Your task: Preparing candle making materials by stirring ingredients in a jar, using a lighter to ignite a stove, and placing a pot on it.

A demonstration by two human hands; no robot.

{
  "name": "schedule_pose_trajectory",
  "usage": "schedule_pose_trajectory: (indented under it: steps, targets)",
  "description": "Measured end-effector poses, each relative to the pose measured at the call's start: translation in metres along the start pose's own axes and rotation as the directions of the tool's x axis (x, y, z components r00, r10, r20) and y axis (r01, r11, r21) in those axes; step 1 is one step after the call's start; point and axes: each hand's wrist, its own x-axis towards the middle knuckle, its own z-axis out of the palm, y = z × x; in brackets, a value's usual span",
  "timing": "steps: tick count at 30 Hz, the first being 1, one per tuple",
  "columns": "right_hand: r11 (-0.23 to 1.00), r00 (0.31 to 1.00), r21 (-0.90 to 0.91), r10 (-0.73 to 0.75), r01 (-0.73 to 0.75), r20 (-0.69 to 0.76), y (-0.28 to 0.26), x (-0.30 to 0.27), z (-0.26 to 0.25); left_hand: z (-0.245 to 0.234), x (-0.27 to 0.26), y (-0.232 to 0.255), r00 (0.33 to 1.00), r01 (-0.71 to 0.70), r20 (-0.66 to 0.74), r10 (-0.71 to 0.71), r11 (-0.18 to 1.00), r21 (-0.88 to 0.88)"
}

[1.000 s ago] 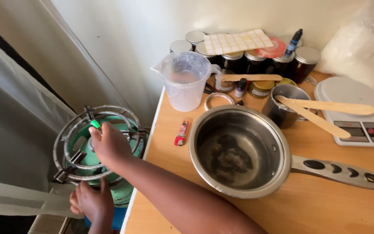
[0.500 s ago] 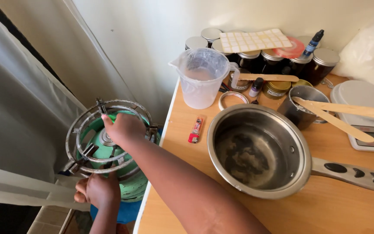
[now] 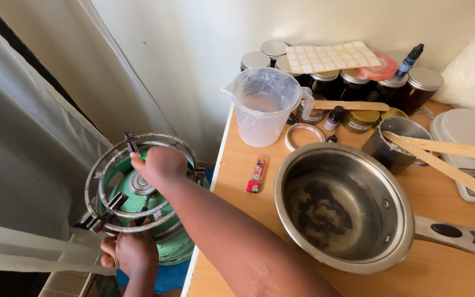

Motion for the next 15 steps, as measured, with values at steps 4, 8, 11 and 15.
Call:
schedule_pose_trajectory:
  steps: [4, 8, 11, 15]
  targets:
    - [0.996, 0.998, 0.062, 0.056, -0.057, 0.033, 0.006, -0.001, -0.017, -0.006, -0.001, 0.003, 0.997, -0.070, -0.035, 0.069, 0.997, -0.032]
    - [0.980, 0.991, 0.153, 0.123, -0.128, 0.043, 0.013, 0.004, -0.017, -0.004, -0.001, 0.003, 0.999, -0.025, -0.047, 0.022, 0.997, -0.070]
    - [0.976, 0.988, 0.169, 0.124, -0.139, 0.092, 0.013, -0.001, -0.025, -0.012, 0.000, 0.007, 0.998, 0.039, 0.052, -0.037, 0.998, -0.040]
    - [0.988, 0.989, 0.102, 0.101, -0.113, 0.112, 0.020, 0.011, -0.008, 0.010, 0.002, -0.003, 0.993, -0.082, -0.078, 0.084, 0.996, 0.034]
